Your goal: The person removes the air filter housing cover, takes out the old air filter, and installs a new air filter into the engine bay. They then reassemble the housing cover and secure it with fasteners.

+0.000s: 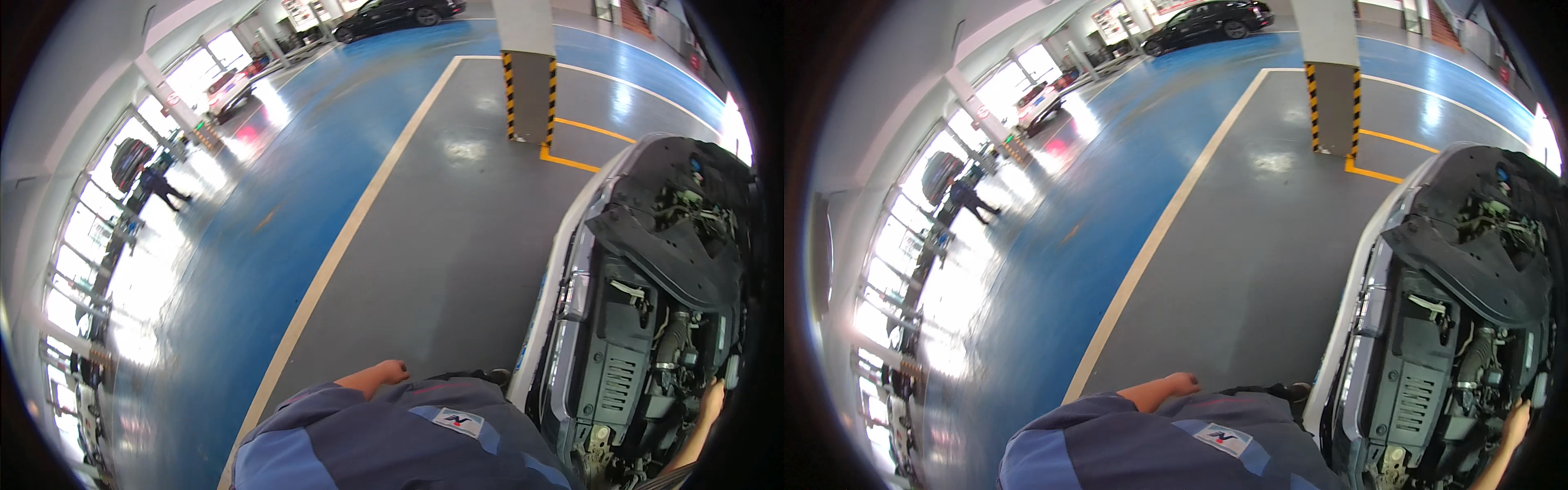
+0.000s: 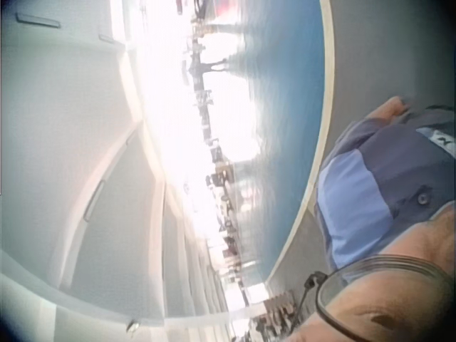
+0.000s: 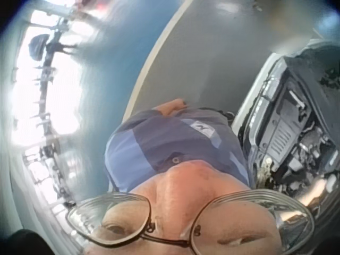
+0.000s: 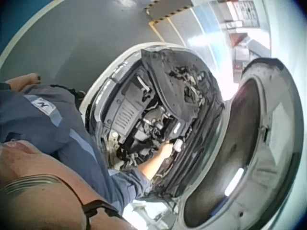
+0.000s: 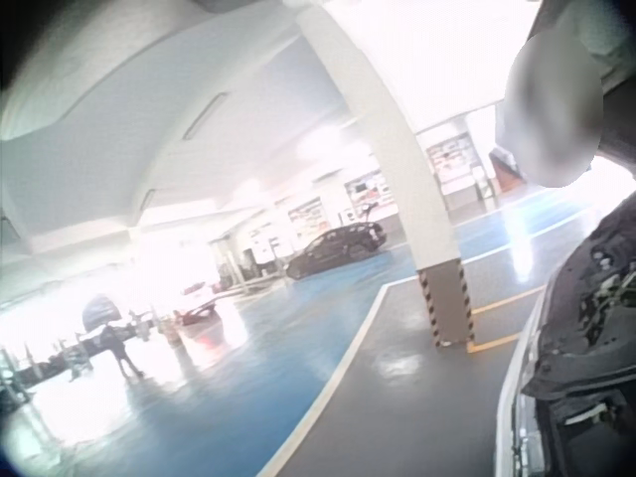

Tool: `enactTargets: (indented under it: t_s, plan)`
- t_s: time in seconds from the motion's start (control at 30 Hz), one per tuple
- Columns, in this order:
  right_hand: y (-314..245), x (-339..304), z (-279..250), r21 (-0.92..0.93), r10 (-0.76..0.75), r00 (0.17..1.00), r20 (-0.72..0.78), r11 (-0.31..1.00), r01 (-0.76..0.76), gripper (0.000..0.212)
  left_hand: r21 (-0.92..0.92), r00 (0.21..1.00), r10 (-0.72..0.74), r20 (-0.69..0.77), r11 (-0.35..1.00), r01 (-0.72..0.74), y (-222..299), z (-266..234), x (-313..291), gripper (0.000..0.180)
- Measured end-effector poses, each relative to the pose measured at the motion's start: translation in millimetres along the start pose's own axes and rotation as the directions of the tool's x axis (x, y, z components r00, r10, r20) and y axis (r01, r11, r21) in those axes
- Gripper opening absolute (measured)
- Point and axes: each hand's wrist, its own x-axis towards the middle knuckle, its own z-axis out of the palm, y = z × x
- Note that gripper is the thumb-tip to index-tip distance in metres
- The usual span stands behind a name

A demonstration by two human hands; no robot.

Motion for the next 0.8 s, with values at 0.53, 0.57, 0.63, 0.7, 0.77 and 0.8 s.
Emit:
enactTargets:
  t_s: [0.53, 0.57, 0.63, 0.7, 0.77, 0.8]
  plan:
    - [-63.9, -79.1, -66.5, 0.273, -0.162, 0.987, -0.001, 0.949, 0.156, 0.036, 0.12, 0.995, 0.101, 0.026, 0.987, -0.104, 4.5, -21.7, 32.5, 0.055]
    - [-67.9, -81.0, -66.0, 0.318, -0.208, 0.978, -0.015, 0.926, 0.202, 0.037, 0.106, 0.994, 0.102, 0.048, 0.989, -0.107, 4.6, -22.7, 33.5, 0.056]
    - [-78.6, -81.1, -64.1, 0.186, -0.113, 0.991, -0.077, 0.974, 0.125, 0.032, 0.118, 0.991, 0.106, 0.079, 0.986, -0.115, 4.9, -26.9, 38.5, 0.056]
    - [-91.9, -72.7, -65.0, 0.017, 0.086, 0.994, 0.064, 0.996, -0.087, 0.035, 0.146, 0.985, 0.137, 0.102, 0.978, -0.151, 6.2, -32.4, 46.3, 0.056]
    - [-100.1, -71.7, -67.0, -0.022, 0.118, 0.989, 0.088, 0.993, -0.116, 0.035, 0.218, 0.971, 0.21, 0.111, 0.949, -0.229, 8.7, -37.8, 54.5, 0.055]
    - [-102.0, -72.2, -68.6, -0.037, 0.112, 0.992, 0.051, 0.993, -0.11, 0.035, 0.267, 0.957, 0.268, 0.113, 0.919, -0.289, 10.7, -39.5, 58.0, 0.054]
